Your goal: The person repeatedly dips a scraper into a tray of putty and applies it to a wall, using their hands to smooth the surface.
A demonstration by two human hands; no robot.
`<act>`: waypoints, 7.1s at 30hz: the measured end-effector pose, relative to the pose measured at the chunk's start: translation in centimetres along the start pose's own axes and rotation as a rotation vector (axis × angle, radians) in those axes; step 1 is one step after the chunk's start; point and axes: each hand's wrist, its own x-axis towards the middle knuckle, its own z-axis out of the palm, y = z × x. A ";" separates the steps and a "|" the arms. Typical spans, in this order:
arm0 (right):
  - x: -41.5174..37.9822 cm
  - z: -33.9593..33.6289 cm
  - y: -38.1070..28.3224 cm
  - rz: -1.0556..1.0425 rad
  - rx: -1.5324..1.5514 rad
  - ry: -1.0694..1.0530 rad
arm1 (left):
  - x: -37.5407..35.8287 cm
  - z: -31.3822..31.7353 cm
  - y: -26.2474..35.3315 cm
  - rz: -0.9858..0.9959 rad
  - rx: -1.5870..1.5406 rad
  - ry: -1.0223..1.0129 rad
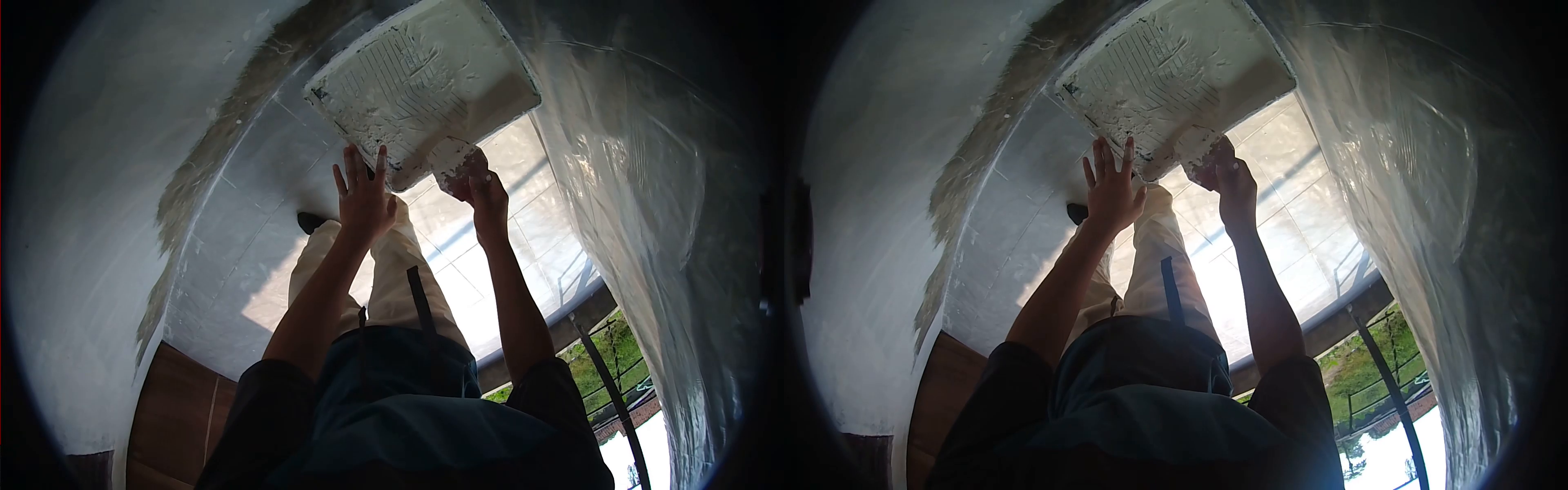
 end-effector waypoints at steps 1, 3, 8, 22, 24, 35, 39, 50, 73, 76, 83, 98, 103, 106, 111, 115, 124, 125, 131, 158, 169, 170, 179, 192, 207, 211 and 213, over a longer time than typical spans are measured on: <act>0.8 -0.1 0.7 -0.005 0.001 -0.002 | 0.1 -0.1 0.1 0.000 0.001 0.006; 2.0 -0.2 2.3 0.143 0.145 -0.060 | 0.0 -0.2 0.0 -0.012 0.001 -0.024; 2.8 -0.4 4.2 0.166 0.217 -0.011 | 0.1 0.0 -0.1 -0.004 0.020 -0.042; -4.8 -1.9 -1.8 -0.285 -0.650 0.104 | 0.3 -0.1 0.5 -0.043 0.023 -0.079; -3.8 -0.4 -3.1 -0.704 -0.807 0.015 | 0.3 0.1 0.7 -0.043 0.017 -0.061; 2.0 -0.6 2.9 -1.030 -1.493 -0.078 | 0.4 0.2 0.6 -0.033 0.046 -0.041; 1.8 -0.8 2.9 -1.025 -1.499 -0.069 | 0.3 -0.1 0.9 -0.044 0.093 -0.049; -4.0 -5.4 3.2 -0.822 -1.393 -0.079 | 0.5 0.1 2.0 -0.106 0.052 -0.027; 15.9 4.3 -8.6 -0.787 -0.954 0.306 | 2.5 -2.0 1.4 -0.017 -0.291 0.213; 16.2 4.5 -8.5 -0.798 -0.979 0.297 | 2.3 -2.1 1.1 -0.004 -0.310 0.219; 16.3 4.0 -8.7 -0.780 -1.013 0.288 | 2.3 -2.9 0.1 -0.073 -0.303 0.215; 9.6 7.4 -6.6 -0.001 0.242 -0.355 | -1.0 -8.1 -2.7 -0.184 -0.209 0.287; 5.8 13.5 -13.8 0.003 0.493 -0.563 | -3.4 -14.1 -4.7 -0.288 -0.219 0.422; 2.5 17.7 -19.9 -0.006 0.636 -0.663 | -5.3 -18.4 -6.2 -0.338 -0.203 0.534; -3.7 23.7 -28.6 -0.122 0.650 -0.886 | -8.8 -25.8 -8.8 -0.374 -0.200 0.754; -8.3 27.2 -33.5 -0.211 0.666 -1.006 | -11.7 -30.6 -10.1 -0.349 -0.173 0.940; -17.4 31.2 -40.6 -0.556 0.706 -1.015 | -15.7 -39.0 -11.2 -0.153 -0.024 1.280; -18.6 31.5 -41.3 -0.571 0.712 -1.019 | -16.1 -39.8 -11.3 -0.140 0.003 1.304; -24.2 33.6 -42.6 -1.169 0.495 -0.520 | -17.4 -43.9 -13.3 -0.040 0.193 1.333; -22.0 45.1 -41.1 -1.822 0.058 0.349 | -19.4 -46.2 -20.6 0.065 0.604 1.106; -21.5 45.8 -40.6 -1.858 -0.069 0.535 | -19.1 -45.9 -21.2 0.071 0.589 1.108; -21.4 45.7 -40.5 -1.863 -0.090 0.551 | -18.9 -45.8 -21.2 0.065 0.582 1.119; -20.5 43.4 -39.5 -1.924 -0.162 0.438 | -18.4 -45.1 -19.6 -0.022 0.547 1.095; -24.0 31.4 -48.2 -1.615 0.121 -0.307 | -17.6 -44.9 -16.4 -0.114 0.461 1.177; -23.9 31.4 -56.2 -1.701 0.158 -0.260 | -17.3 -44.9 -15.6 -0.198 0.362 1.185; -23.2 33.1 -54.9 -1.733 0.042 -0.286 | -17.2 -44.8 -15.5 -0.185 0.349 1.182; -22.7 33.0 -54.9 -1.730 0.076 -0.207 | -17.4 -44.9 -15.6 -0.177 0.361 1.189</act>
